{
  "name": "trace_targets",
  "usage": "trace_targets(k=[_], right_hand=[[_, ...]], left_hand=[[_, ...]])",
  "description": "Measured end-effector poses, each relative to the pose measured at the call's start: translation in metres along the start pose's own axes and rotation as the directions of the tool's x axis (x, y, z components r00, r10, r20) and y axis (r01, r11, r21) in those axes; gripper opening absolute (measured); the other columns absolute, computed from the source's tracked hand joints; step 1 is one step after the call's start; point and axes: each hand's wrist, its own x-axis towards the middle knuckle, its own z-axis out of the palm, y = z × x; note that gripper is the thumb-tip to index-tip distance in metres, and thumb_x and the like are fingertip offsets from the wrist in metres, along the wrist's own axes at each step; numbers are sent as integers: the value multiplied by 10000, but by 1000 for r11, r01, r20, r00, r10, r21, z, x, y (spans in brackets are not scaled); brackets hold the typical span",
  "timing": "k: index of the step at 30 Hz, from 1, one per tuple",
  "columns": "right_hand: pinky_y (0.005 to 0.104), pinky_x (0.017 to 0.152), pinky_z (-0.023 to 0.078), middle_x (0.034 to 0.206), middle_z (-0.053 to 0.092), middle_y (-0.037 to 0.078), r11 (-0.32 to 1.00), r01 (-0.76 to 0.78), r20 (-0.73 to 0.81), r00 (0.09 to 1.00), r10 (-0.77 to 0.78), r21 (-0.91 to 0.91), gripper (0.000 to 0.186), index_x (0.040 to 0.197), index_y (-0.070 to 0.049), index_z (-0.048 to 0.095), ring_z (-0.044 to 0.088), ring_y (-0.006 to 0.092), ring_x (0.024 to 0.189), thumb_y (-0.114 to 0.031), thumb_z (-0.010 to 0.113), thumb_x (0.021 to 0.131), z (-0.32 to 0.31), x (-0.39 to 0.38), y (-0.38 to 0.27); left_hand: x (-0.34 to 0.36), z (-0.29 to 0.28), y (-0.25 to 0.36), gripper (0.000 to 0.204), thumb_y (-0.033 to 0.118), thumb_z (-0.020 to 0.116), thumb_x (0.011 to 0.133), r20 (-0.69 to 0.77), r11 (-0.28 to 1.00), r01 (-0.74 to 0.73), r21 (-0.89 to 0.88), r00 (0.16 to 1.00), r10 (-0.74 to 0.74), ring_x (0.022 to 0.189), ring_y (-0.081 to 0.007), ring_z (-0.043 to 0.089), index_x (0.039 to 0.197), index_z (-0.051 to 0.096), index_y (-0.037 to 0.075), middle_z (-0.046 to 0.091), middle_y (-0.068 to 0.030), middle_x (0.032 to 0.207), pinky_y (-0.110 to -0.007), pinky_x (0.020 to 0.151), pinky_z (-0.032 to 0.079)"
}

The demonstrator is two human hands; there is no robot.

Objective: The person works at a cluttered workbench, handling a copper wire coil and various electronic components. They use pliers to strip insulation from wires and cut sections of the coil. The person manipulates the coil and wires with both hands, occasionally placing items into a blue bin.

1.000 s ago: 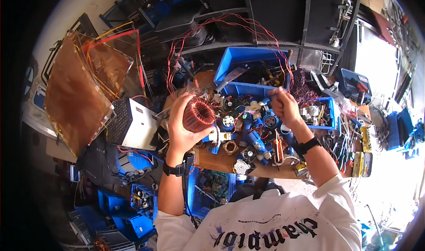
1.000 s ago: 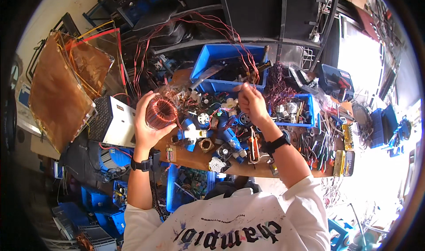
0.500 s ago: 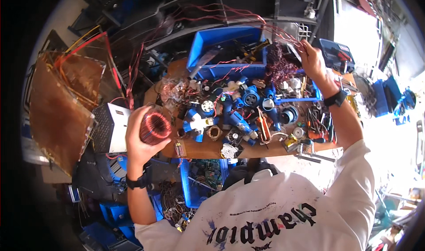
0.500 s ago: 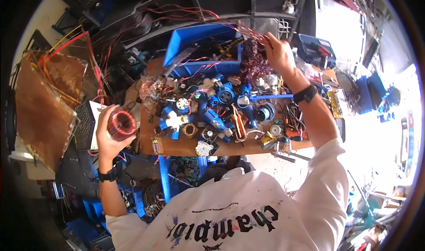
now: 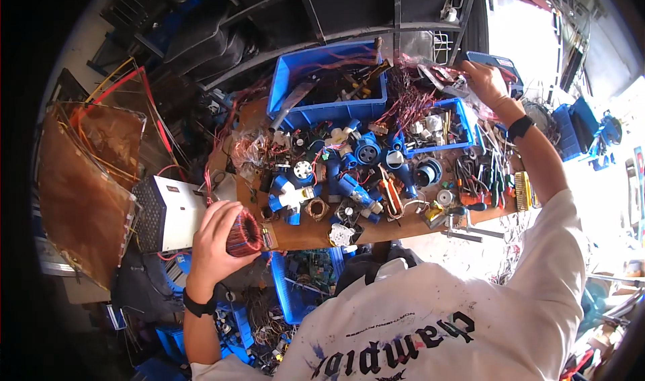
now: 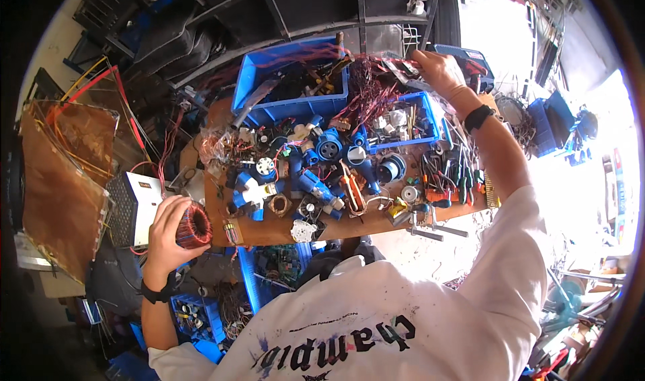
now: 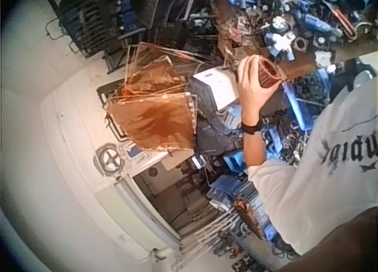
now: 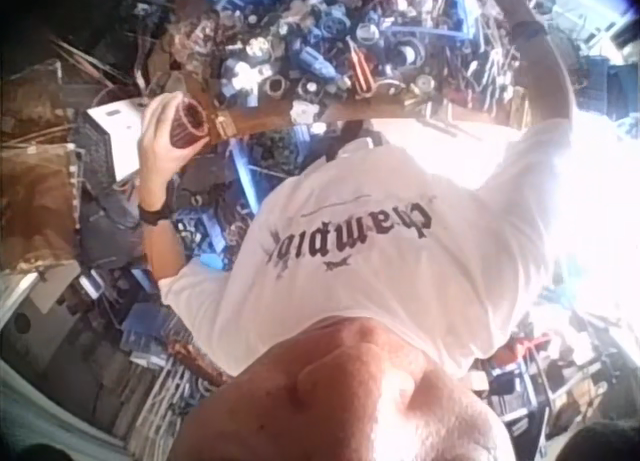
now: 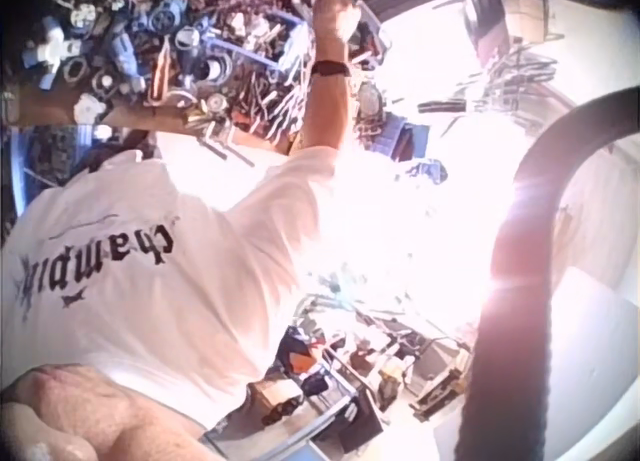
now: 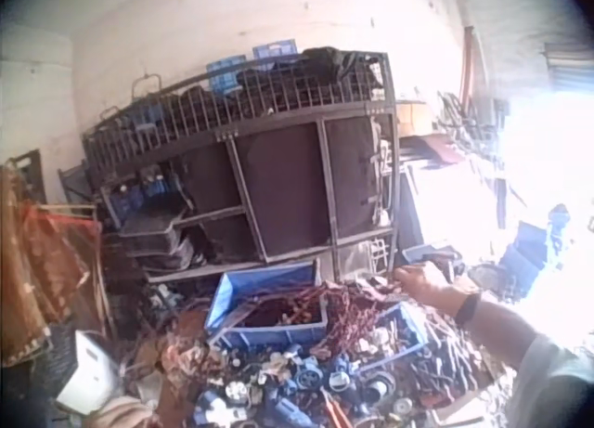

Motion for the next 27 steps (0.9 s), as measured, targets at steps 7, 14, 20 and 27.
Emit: trace_targets(k=[7, 14, 20, 27], right_hand=[[401, 636, 500, 836, 659, 193, 759, -398, 106, 909, 404, 516, 182, 1047, -45, 607, 643, 404, 769, -108, 540, 889, 51, -15, -94], [378, 557, 420, 633, 545, 186, 526, -497, 151, 809, 568, 690, 299, 922, -15, 616, 511, 219, 555, -313, 594, 932, 169, -49, -138], [266, 789, 479, 953, 581, 19, -153, -432, 458, 838, 297, 889, 621, 1284, -44, 434, 550, 88, 858, -62, 784, 772, 160, -39, -204], [394, 919, 459, 1108, 562, 151, 694, -262, -163, 860, 483, 671, 573, 1309, -38, 458, 569, 303, 1044, -28, 712, 796, 61, 14, -240]], left_hand=[[25, 3, -3, 824, 136, 882, 490, -180, 999, -32, -27, 983, 27, 1126, -374, 542, 1230, 542, 7, 583, -172, 1198, -467, 977, 444], [55, 6, -8, 817, 166, 886, 510, -221, 995, -56, -78, 975, 37, 1152, -360, 538, 1239, 546, 20, 582, -166, 1203, -447, 987, 445], [50, 15, -7, 816, 172, 878, 526, -184, 997, -76, 15, 980, 78, 1174, -351, 520, 1249, 529, 32, 568, -150, 1231, -448, 1004, 437], [45, 26, -13, 790, 211, 857, 548, -114, 992, -55, 115, 991, 68, 1183, -318, 509, 1246, 527, 39, 560, -137, 1220, -428, 1001, 441]])
